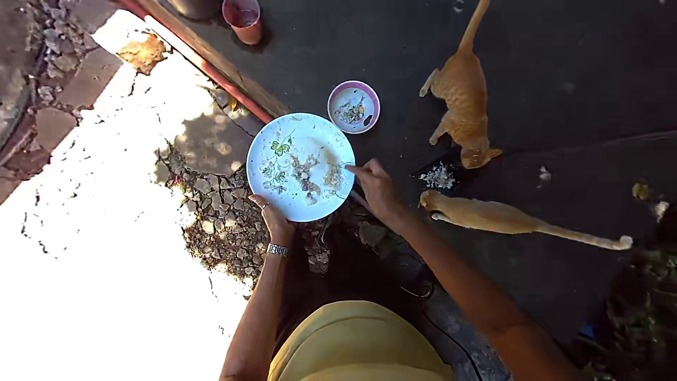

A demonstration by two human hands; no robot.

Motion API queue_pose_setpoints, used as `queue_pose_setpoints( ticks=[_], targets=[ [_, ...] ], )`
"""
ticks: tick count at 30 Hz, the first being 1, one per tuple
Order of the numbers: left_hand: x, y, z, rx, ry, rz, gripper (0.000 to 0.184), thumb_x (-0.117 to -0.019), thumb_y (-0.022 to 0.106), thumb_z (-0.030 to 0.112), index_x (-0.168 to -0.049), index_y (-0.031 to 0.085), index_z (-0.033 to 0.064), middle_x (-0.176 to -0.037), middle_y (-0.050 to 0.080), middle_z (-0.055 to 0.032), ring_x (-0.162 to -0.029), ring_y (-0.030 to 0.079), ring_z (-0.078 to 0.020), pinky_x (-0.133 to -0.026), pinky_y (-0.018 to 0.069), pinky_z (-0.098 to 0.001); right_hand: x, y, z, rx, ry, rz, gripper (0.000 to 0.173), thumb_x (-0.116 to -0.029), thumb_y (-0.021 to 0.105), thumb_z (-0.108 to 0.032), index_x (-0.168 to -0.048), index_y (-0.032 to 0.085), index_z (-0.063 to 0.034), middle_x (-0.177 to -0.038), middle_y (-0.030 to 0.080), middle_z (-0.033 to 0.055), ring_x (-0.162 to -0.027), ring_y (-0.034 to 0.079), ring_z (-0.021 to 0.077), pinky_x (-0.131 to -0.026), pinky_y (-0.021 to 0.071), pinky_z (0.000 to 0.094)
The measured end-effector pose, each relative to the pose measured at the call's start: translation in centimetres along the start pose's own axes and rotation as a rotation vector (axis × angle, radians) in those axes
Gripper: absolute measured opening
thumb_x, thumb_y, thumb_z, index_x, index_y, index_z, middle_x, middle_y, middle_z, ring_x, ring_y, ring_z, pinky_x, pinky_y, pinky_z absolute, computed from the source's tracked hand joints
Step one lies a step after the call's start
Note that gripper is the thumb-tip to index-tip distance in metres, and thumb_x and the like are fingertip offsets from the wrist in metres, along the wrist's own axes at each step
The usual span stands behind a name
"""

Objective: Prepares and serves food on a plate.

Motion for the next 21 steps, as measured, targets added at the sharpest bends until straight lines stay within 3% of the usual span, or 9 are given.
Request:
queue_pose_setpoints(
  ticks=[3,6,10,12,15,19,21],
  targets=[
    [-0.3,-2.2,1.5,0.01,0.012,0.025,0.074,-0.1072,0.009,0.059,-0.14,0.051,0.0083,-0.123,0.064,-0.013,-0.11,0.065,-0.0181,-0.092,0.0558,-0.0426,-4.0,0.5,-1.9,0.057,-0.055,0.053,0.038,-0.0989,0.053,0.005,-0.129,0.071,-0.0096,-0.106,0.062,0.0234,-0.081,0.065,0.0369,-0.066,0.054,0.0505],
    [-1.2,-5.0,3.2,0.016,0.007,0.054,0.074,-0.1076,0.01,0.058,-0.135,0.054,0.0055,-0.114,0.066,-0.0133,-0.102,0.067,-0.0177,-0.086,0.0572,-0.0407,-5.7,4.5,-5.8,0.077,-0.184,-0.05,0.044,-0.096,0.056,0.007,-0.132,0.07,-0.0132,-0.106,0.061,0.0233,-0.083,0.065,0.0382,-0.067,0.0549,0.052],
    [-3.7,-10.8,5.3,0.1,-0.025,0.084,0.073,-0.1078,0.011,0.058,-0.139,0.052,0.0055,-0.12,0.065,-0.0154,-0.106,0.066,-0.0206,-0.09,0.0561,-0.0435,-3.2,10.6,-13.2,0.047,-0.361,-0.28,0.041,-0.0922,0.062,0.007,-0.126,0.074,-0.0122,-0.103,0.063,0.0239,-0.083,0.065,0.0401,-0.071,0.0547,0.0541],
    [-5.0,-13.7,6.6,0.125,-0.016,0.087,0.072,-0.1084,0.01,0.056,-0.14,0.05,0.0041,-0.121,0.065,-0.0159,-0.106,0.066,-0.0209,-0.091,0.0562,-0.043,-2.3,11.8,-16.8,0.031,-0.335,-0.291,0.037,-0.0934,0.062,0.005,-0.124,0.075,-0.0114,-0.101,0.063,0.0237,-0.084,0.065,0.0394,-0.072,0.0547,0.0538],
    [-6.2,-18.0,8.7,0.125,0.005,0.095,0.07,-0.11,0.009,0.05,-0.139,0.049,0.0011,-0.119,0.064,-0.0165,-0.104,0.066,-0.0195,-0.089,0.0563,-0.0402,-0.6,13.9,-23.5,0.032,-0.238,-0.339,0.038,-0.0975,0.056,0.002,-0.13,0.071,-0.0098,-0.107,0.063,0.0251,-0.086,0.066,0.0389,-0.074,0.0552,0.0524],
    [-5.7,-22.1,11.8,0.131,0.015,0.049,0.067,-0.1109,0.008,0.046,-0.146,0.043,0.0014,-0.131,0.059,-0.0167,-0.114,0.062,-0.0175,-0.098,0.0526,-0.0367,2.3,19.7,-31.1,0.054,-0.315,-0.416,0.039,-0.0988,0.051,0.002,-0.132,0.068,-0.0065,-0.11,0.064,0.0275,-0.083,0.069,0.0401,-0.072,0.057,0.0511],
    [-5.6,-24.4,13.1,0.157,0.011,0.073,0.065,-0.1115,0.009,0.044,-0.146,0.043,0.0005,-0.129,0.059,-0.0177,-0.113,0.062,-0.0177,-0.097,0.0528,-0.036,1.8,21.7,-33.3,0.072,-0.32,-0.407,0.038,-0.098,0.052,0.002,-0.131,0.069,-0.0059,-0.112,0.065,0.0279,-0.083,0.07,0.0413,-0.071,0.057,0.0526]
  ],
)
Point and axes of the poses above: each hand's wrist, its own x-axis away from the middle knuckle, its own y-axis out of the palm, z = x × y, the point moved 4 cm from there along -x, towards the middle knuckle
